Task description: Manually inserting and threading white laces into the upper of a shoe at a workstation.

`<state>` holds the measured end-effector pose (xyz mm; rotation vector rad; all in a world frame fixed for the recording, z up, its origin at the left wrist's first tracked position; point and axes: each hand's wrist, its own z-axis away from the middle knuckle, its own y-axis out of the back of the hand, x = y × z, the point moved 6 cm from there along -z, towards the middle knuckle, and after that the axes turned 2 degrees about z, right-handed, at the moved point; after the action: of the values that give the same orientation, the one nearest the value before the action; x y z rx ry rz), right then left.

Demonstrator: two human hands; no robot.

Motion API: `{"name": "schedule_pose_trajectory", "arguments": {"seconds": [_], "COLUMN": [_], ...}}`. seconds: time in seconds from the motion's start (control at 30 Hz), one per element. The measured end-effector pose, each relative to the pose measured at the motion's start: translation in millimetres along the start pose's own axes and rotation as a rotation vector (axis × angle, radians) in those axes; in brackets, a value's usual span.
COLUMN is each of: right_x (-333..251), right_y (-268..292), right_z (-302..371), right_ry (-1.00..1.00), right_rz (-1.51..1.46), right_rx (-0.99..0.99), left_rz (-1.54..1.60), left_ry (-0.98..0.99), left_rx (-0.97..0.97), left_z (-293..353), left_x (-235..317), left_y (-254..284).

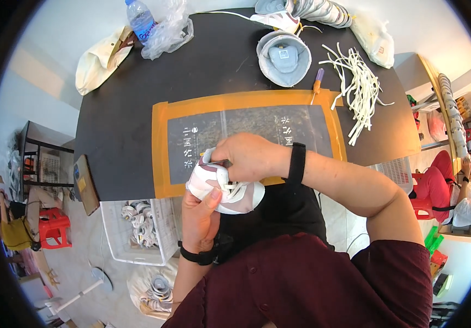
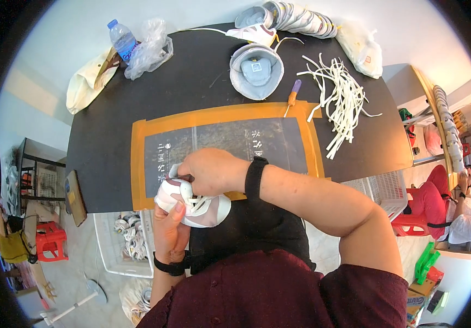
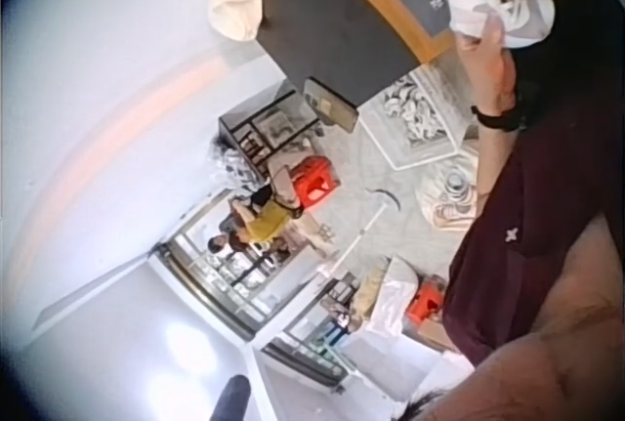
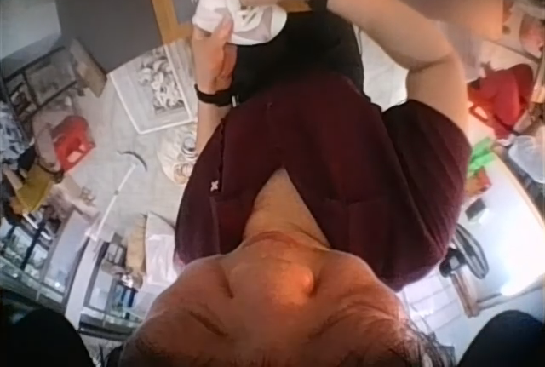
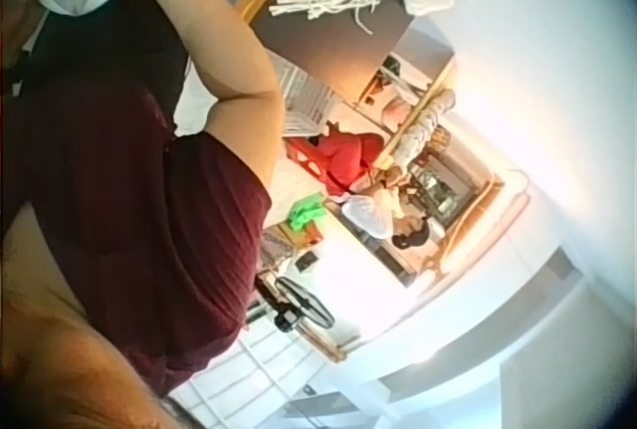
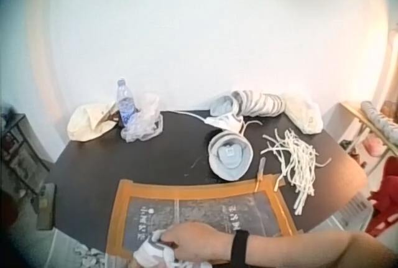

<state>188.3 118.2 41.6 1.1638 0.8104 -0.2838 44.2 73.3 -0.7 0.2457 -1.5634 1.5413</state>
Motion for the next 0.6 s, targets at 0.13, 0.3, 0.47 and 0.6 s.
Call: {"name": "schedule_pose_trajectory", "arguments": {"seconds": [0.13,0.3,0.47,0.6], "right_x": [-2.0,-7.9,-11.4,-1.2], "right_y": [3.1,7.7,28.9,1.4], "right_z": [5.6,16.2,72.0,126.5], "right_ry": [-0.020,0.037,0.059,-0.095], "right_rz": [0.034,-0.102,-0.657,-0.571], "right_rx": [0.025,0.078,0.379,0.599], "left_rz": [0.047,0.039,0.160,0.194], "left_ry": [-0.009,-0.051,-0.042,-0.015], "left_rx": [0.014,0.004,-0.132,-0.241], "left_z": [-1.8,-1.7,10.1,24.4], "left_x": [-4.5,-4.6,-0.2,2.8], "left_y": [0.1,5.4,15.0,2.4]}}
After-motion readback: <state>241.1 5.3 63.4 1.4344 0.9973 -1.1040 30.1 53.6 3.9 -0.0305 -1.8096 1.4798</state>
